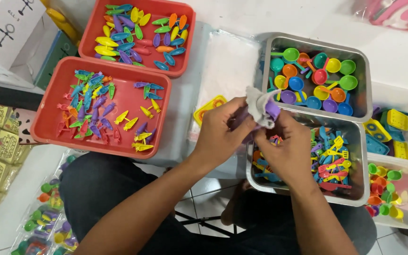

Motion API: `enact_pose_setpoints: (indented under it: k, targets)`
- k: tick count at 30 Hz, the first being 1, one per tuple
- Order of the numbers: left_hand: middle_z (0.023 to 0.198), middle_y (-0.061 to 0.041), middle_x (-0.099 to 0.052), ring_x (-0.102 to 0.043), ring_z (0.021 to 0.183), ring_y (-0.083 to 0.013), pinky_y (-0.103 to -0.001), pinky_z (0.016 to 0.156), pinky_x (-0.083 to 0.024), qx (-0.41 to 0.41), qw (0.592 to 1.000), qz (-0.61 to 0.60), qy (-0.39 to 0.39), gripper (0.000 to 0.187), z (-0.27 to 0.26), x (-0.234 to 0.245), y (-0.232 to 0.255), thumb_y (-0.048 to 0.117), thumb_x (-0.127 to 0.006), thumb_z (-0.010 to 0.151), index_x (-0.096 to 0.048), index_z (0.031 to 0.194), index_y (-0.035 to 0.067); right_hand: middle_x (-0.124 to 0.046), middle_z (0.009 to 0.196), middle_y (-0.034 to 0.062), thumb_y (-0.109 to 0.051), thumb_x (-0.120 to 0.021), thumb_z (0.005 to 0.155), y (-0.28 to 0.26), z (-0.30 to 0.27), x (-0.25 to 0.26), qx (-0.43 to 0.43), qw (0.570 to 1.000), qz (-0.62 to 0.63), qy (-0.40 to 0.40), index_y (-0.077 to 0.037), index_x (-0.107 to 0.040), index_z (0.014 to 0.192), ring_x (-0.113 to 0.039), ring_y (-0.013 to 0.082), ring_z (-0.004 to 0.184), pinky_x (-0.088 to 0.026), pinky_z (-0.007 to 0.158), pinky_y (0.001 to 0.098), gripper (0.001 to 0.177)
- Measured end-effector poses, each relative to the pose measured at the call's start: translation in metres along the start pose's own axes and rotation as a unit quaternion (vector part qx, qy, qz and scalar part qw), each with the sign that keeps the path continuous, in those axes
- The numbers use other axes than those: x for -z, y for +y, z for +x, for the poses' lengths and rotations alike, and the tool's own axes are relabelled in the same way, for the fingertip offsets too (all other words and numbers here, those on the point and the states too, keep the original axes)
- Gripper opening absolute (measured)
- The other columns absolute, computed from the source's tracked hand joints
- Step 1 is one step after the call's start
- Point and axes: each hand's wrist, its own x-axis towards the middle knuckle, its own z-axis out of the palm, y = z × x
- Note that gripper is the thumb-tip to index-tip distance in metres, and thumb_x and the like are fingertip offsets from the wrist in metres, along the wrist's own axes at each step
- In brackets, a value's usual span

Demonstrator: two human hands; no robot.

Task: Cleaning small plastic toy letters and shapes by wiping them individually with a cloth.

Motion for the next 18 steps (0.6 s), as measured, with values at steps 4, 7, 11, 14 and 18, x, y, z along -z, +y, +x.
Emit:
enact_pose_setpoints:
  k: [4, 7, 11, 14, 18]
  targets:
    - [0.067, -0.011, -0.064, -0.068, 0.063, -0.0195, -0.03, 0.059, -0.054, 0.009, 0.995, 0.086, 0.057, 0.011, 0.0, 0.006, 0.004, 0.013, -0.069, 0.092, -0.072, 0.097, 0.004, -0.062, 0.085, 0.0284, 0.003, -0.066, 0.09, -0.007, 0.002, -0.001, 0.006, 0.997, 0.067, -0.027, 0.003, -0.045, 0.122, -0.065, 0.0342, 0.076, -0.056, 0.067, 0.0478, 0.038]
    - [0.061, -0.009, -0.064, -0.065, 0.055, -0.0166, -0.028, 0.054, -0.051, 0.011, 0.991, 0.123, 0.046, 0.008, 0.001, 0.01, 0.011, 0.013, -0.069, 0.091, -0.073, 0.091, 0.005, -0.063, 0.091, 0.0212, 0.005, -0.065, 0.097, -0.009, 0.005, 0.001, 0.03, 0.995, 0.096, -0.009, 0.007, -0.054, 0.126, -0.065, 0.0252, 0.084, -0.058, 0.073, 0.042, 0.031]
    - [0.077, -0.021, -0.07, -0.072, 0.081, -0.0466, -0.044, 0.069, -0.059, -0.063, 0.983, 0.166, 0.045, 0.017, 0.002, 0.01, 0.027, 0.0, -0.067, 0.087, -0.07, 0.104, 0.002, -0.058, 0.071, 0.0115, 0.008, -0.068, 0.098, -0.015, 0.005, 0.004, 0.037, 0.996, 0.075, -0.015, 0.004, -0.073, 0.09, -0.053, 0.0138, 0.071, -0.053, 0.065, 0.0325, 0.01]
    - [0.082, -0.013, -0.074, -0.075, 0.075, -0.0319, -0.037, 0.075, -0.061, -0.072, 0.98, 0.184, 0.003, 0.018, -0.002, 0.013, 0.007, 0.001, -0.067, 0.089, -0.072, 0.105, 0.007, -0.058, 0.073, 0.0126, 0.0, -0.069, 0.1, -0.002, 0.002, 0.004, 0.036, 0.996, 0.078, -0.035, 0.002, -0.068, 0.085, -0.053, 0.0156, 0.064, -0.05, 0.06, 0.0292, 0.015]
    - [0.062, -0.009, -0.06, -0.07, 0.063, -0.0306, -0.035, 0.061, -0.056, -0.093, 0.968, 0.23, 0.047, 0.007, 0.0, 0.013, 0.009, 0.009, -0.072, 0.085, -0.067, 0.09, 0.006, -0.064, 0.095, 0.0182, 0.001, -0.072, 0.095, 0.017, -0.001, 0.002, 0.022, 0.992, 0.125, -0.027, 0.007, -0.063, 0.1, -0.06, 0.0178, 0.076, -0.055, 0.068, 0.0336, 0.012]
